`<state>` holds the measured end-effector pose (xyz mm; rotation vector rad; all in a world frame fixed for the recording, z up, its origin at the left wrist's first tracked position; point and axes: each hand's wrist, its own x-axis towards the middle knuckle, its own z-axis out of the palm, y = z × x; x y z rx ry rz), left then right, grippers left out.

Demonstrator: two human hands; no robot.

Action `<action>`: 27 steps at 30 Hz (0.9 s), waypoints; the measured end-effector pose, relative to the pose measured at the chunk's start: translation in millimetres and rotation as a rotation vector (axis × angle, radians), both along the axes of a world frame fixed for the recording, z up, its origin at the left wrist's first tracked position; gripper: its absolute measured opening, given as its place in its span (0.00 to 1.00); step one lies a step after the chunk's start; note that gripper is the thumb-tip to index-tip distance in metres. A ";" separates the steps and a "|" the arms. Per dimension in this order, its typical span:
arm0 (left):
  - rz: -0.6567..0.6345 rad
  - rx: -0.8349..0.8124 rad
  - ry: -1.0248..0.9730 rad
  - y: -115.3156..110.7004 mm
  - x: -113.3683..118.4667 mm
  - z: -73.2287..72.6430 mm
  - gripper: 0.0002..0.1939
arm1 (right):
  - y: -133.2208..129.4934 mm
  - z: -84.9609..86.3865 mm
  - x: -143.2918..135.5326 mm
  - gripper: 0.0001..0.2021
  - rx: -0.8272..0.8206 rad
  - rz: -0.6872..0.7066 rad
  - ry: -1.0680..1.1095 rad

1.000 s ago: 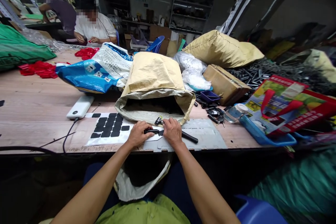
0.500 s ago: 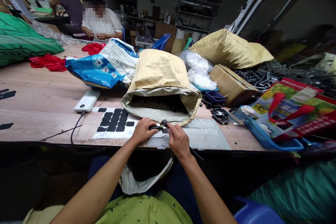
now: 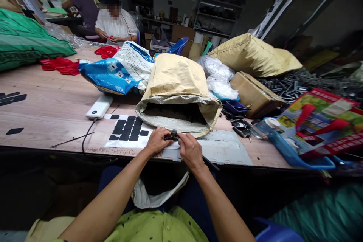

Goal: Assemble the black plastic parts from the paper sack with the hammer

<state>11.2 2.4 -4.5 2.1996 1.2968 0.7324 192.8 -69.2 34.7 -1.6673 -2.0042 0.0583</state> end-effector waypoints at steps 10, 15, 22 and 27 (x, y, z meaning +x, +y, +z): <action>0.013 -0.022 -0.028 -1.8 -0.4 4.9 0.10 | 45.6 -8.1 29.1 0.12 0.028 -0.128 -0.123; 0.001 -0.030 -0.027 0.2 -1.6 2.3 0.10 | 49.7 -22.5 26.9 0.11 0.020 -0.137 -0.157; -0.026 -0.027 -0.020 4.6 -3.8 -6.2 0.10 | 45.1 -27.7 22.9 0.11 0.023 -0.159 -0.186; -0.033 -0.019 0.006 6.0 -3.8 -6.3 0.15 | 45.0 -29.7 23.0 0.12 0.028 -0.160 -0.205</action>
